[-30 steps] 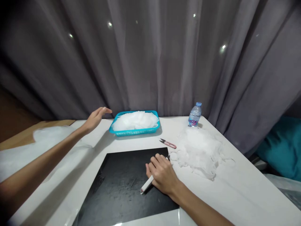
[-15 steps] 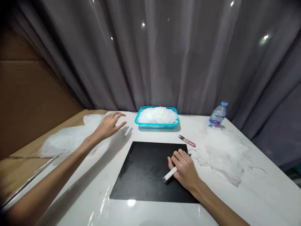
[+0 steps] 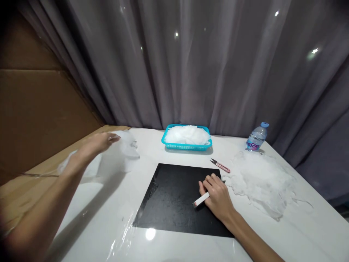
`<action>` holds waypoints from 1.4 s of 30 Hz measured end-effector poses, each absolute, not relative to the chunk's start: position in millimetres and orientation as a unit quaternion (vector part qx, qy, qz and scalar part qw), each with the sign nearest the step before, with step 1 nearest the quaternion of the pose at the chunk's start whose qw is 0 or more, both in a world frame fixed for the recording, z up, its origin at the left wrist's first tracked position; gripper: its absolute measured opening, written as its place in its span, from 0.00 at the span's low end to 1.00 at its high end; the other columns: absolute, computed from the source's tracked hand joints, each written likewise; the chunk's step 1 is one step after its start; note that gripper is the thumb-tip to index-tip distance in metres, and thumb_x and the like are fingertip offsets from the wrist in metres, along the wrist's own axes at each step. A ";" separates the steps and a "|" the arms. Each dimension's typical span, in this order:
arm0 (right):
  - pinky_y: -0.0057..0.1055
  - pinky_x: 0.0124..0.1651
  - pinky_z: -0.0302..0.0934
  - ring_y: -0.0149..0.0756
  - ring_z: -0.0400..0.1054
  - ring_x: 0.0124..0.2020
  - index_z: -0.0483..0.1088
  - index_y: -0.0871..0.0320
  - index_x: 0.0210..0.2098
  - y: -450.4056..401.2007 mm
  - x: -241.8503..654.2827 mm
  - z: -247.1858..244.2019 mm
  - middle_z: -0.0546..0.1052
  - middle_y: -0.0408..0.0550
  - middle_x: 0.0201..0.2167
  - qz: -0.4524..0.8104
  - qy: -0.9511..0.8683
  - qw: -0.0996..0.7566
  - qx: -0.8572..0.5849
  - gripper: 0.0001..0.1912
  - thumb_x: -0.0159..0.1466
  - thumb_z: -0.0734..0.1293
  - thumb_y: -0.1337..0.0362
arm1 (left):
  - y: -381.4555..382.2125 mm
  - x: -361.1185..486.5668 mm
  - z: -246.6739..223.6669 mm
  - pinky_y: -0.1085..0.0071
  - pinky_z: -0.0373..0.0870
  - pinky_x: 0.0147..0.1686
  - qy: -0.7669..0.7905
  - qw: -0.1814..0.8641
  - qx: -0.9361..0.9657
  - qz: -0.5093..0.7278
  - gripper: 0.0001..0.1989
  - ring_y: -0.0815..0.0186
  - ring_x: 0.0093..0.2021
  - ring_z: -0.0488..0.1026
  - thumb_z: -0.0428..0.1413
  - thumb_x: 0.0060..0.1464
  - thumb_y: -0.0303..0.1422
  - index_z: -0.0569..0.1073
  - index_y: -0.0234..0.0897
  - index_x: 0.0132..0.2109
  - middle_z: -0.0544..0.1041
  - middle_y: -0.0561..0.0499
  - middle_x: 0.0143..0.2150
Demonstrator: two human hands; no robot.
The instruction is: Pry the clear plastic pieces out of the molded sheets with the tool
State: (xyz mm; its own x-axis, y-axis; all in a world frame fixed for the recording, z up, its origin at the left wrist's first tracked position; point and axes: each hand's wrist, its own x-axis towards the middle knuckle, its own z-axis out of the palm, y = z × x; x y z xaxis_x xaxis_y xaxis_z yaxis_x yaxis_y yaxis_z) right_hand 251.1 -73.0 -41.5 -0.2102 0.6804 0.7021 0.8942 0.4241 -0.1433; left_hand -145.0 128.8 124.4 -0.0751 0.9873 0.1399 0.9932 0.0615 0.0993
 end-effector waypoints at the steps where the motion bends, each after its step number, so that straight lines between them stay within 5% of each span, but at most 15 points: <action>1: 0.37 0.36 0.56 0.40 0.60 0.31 0.63 0.54 0.26 -72.8 251.1 -41.7 0.69 0.46 0.27 -0.148 -0.764 0.357 -0.517 0.19 0.74 0.62 0.70 | 126.5 -145.9 133.2 0.44 0.72 0.53 -0.726 0.021 -0.681 -0.091 0.18 0.39 0.56 0.75 0.54 0.64 0.41 0.81 0.41 0.53 0.81 0.41 0.53; 9: 0.37 0.35 0.56 0.39 0.60 0.30 0.62 0.53 0.25 -71.8 252.5 -43.2 0.68 0.45 0.26 -0.131 -0.764 0.358 -0.520 0.19 0.74 0.63 0.70 | 80.2 -151.2 198.7 0.33 0.71 0.54 -0.709 0.131 -0.664 -0.198 0.22 0.38 0.59 0.71 0.46 0.68 0.46 0.78 0.39 0.53 0.74 0.37 0.58; 14: 0.37 0.35 0.55 0.39 0.60 0.30 0.62 0.54 0.25 -71.1 253.3 -44.2 0.68 0.45 0.26 -0.130 -0.766 0.352 -0.521 0.19 0.74 0.62 0.69 | 57.8 -139.9 214.2 0.52 0.67 0.63 -0.553 0.204 -0.692 -0.417 0.23 0.54 0.56 0.71 0.43 0.69 0.47 0.74 0.34 0.46 0.71 0.44 0.48; 16: 0.38 0.35 0.55 0.39 0.60 0.30 0.62 0.54 0.25 -71.5 252.6 -42.5 0.69 0.45 0.26 -0.123 -0.767 0.355 -0.520 0.19 0.75 0.62 0.68 | 57.1 -128.0 211.5 0.59 0.69 0.56 -0.488 0.150 -0.706 -0.490 0.24 0.63 0.44 0.71 0.45 0.70 0.50 0.72 0.34 0.42 0.68 0.51 0.38; 19: 0.38 0.36 0.56 0.39 0.61 0.30 0.64 0.54 0.26 -75.0 248.4 -34.8 0.70 0.45 0.26 -0.059 -0.757 0.383 -0.526 0.20 0.76 0.61 0.64 | 56.6 -100.4 199.3 0.75 0.64 0.35 -0.388 -0.066 -0.739 -0.546 0.23 0.75 0.27 0.58 0.52 0.68 0.52 0.65 0.36 0.36 0.60 0.58 0.29; 22: 0.37 0.40 0.61 0.39 0.68 0.34 0.72 0.54 0.32 -83.3 241.5 -22.8 0.74 0.46 0.30 0.081 -0.732 0.421 -0.529 0.19 0.78 0.58 0.60 | 50.5 -66.2 183.8 0.76 0.57 0.27 -0.312 -0.227 -0.781 -0.491 0.20 0.73 0.26 0.59 0.53 0.70 0.49 0.66 0.37 0.36 0.62 0.56 0.29; 25: 0.39 0.50 0.65 0.40 0.73 0.44 0.75 0.51 0.51 -94.1 235.4 -13.7 0.79 0.48 0.42 0.179 -0.743 0.406 -0.501 0.17 0.79 0.55 0.56 | 44.1 -37.1 169.5 0.74 0.63 0.32 -0.272 -0.233 -0.846 -0.395 0.16 0.69 0.34 0.66 0.51 0.72 0.45 0.72 0.37 0.42 0.70 0.51 0.39; 28: 0.41 0.56 0.65 0.42 0.72 0.49 0.66 0.46 0.65 -103.6 230.7 -11.8 0.78 0.48 0.53 0.222 -0.765 0.364 -0.484 0.20 0.78 0.56 0.53 | 44.3 -18.8 155.5 0.73 0.64 0.33 -0.263 -0.246 -0.875 -0.323 0.16 0.67 0.34 0.66 0.49 0.73 0.44 0.73 0.38 0.43 0.70 0.52 0.37; 32: 0.40 0.51 0.69 0.39 0.72 0.43 0.44 0.45 0.77 -112.1 223.1 -12.5 0.76 0.52 0.59 0.253 -0.753 0.355 -0.493 0.32 0.77 0.58 0.54 | 50.1 -3.7 139.3 0.71 0.68 0.39 -0.249 -0.237 -0.901 -0.266 0.17 0.64 0.39 0.70 0.48 0.72 0.45 0.74 0.38 0.43 0.73 0.52 0.38; 36: 0.44 0.57 0.67 0.41 0.71 0.51 0.30 0.46 0.78 -116.0 217.6 -8.2 0.75 0.54 0.59 0.293 -0.732 0.372 -0.491 0.42 0.76 0.61 0.57 | 52.3 6.3 131.7 0.68 0.68 0.48 -0.252 -0.222 -0.910 -0.244 0.18 0.60 0.44 0.71 0.48 0.71 0.46 0.74 0.39 0.41 0.74 0.51 0.40; 42: 0.44 0.60 0.66 0.38 0.70 0.48 0.37 0.46 0.78 -114.3 217.8 -3.5 0.70 0.57 0.65 0.312 -0.672 0.447 -0.502 0.38 0.76 0.61 0.57 | 43.8 18.2 127.0 0.68 0.66 0.47 -0.259 -0.286 -0.903 -0.190 0.18 0.62 0.41 0.69 0.45 0.72 0.45 0.69 0.38 0.39 0.70 0.52 0.39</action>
State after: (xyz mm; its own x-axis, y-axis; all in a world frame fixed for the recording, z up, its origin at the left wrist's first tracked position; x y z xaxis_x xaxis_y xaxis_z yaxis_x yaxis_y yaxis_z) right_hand 217.8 -114.3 -3.5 -0.0976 0.9529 0.2870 0.3953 0.3018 -0.8676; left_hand 18.2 43.8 127.0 0.7936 0.5766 0.1942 0.3594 -0.7019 0.6150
